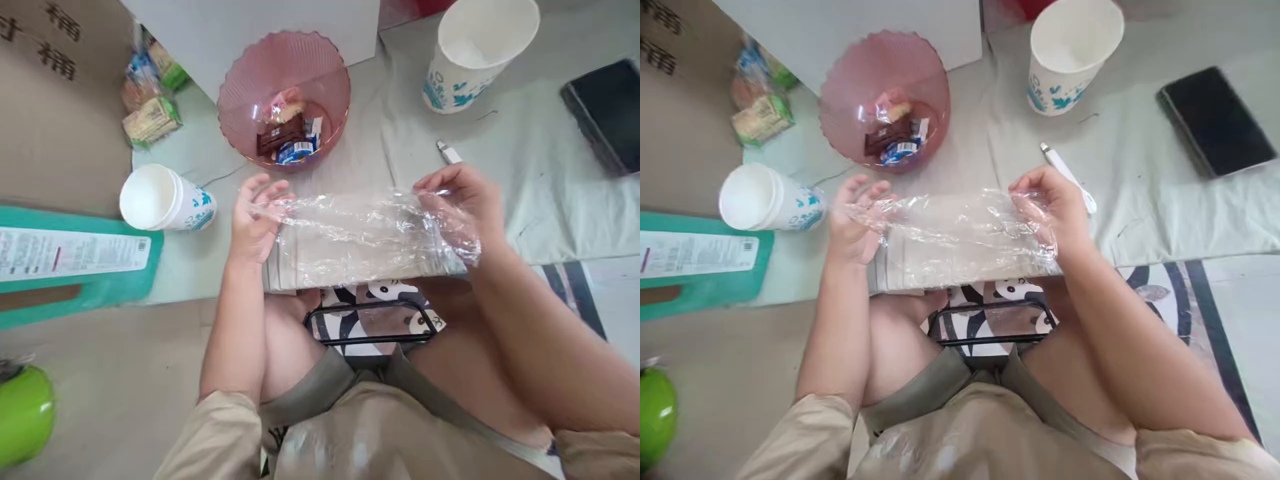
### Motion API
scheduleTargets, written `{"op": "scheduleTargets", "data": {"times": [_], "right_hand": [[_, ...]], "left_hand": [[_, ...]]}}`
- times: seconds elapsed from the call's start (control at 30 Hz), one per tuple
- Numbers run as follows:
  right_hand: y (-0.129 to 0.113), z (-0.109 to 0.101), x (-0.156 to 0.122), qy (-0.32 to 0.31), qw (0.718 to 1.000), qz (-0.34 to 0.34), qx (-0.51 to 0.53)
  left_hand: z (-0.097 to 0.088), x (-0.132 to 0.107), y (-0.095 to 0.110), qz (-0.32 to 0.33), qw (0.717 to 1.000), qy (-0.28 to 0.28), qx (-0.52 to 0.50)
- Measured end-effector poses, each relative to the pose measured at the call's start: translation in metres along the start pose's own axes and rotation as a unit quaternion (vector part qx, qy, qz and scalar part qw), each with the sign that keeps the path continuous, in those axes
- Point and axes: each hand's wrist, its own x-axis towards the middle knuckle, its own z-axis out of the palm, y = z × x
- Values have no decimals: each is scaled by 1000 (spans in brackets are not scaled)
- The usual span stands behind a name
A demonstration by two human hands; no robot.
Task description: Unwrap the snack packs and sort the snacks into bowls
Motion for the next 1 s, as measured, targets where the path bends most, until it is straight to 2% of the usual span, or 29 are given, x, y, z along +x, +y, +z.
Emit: {"op": "scheduleTargets", "data": {"times": [0.1, 0.17, 0.27, 0.33, 0.43, 0.53, 0.63, 0.7, 0.83, 0.9, 1.0], "right_hand": [[1, -4, -1, -32, 997, 27, -64], [2, -5, -1, -39, 994, 45, -94], [4, -5, 0, -1, 995, 30, -95], [4, -5, 1, 8, 996, -3, -84], [4, -6, 3, -8, 997, 15, -80], [5, -7, 6, 14, 998, 56, -31], [6, -7, 10, 46, 996, 64, 38], [6, -7, 12, 50, 993, 74, 79], [2, -6, 13, 56, 983, 84, 153], [0, -5, 13, 76, 978, 88, 176], [-3, -6, 15, 97, 972, 124, 175]], "left_hand": [[-2, 0, -8, 14, 996, 37, 84], [-2, -1, -9, 34, 995, 48, 74], [-2, -3, -5, 27, 1000, 12, 6], [-1, -4, -4, 0, 999, -27, 20], [-1, -2, -3, 19, 999, -11, 43], [-1, 0, 0, 29, 999, 27, 10], [0, -1, 4, -30, 999, 14, 20], [1, -2, 4, -45, 998, 14, 37], [1, -2, 1, 9, 997, 65, 50], [-1, -2, 1, 11, 998, 55, 40], [-3, -2, 5, -21, 1000, 3, 15]]}}
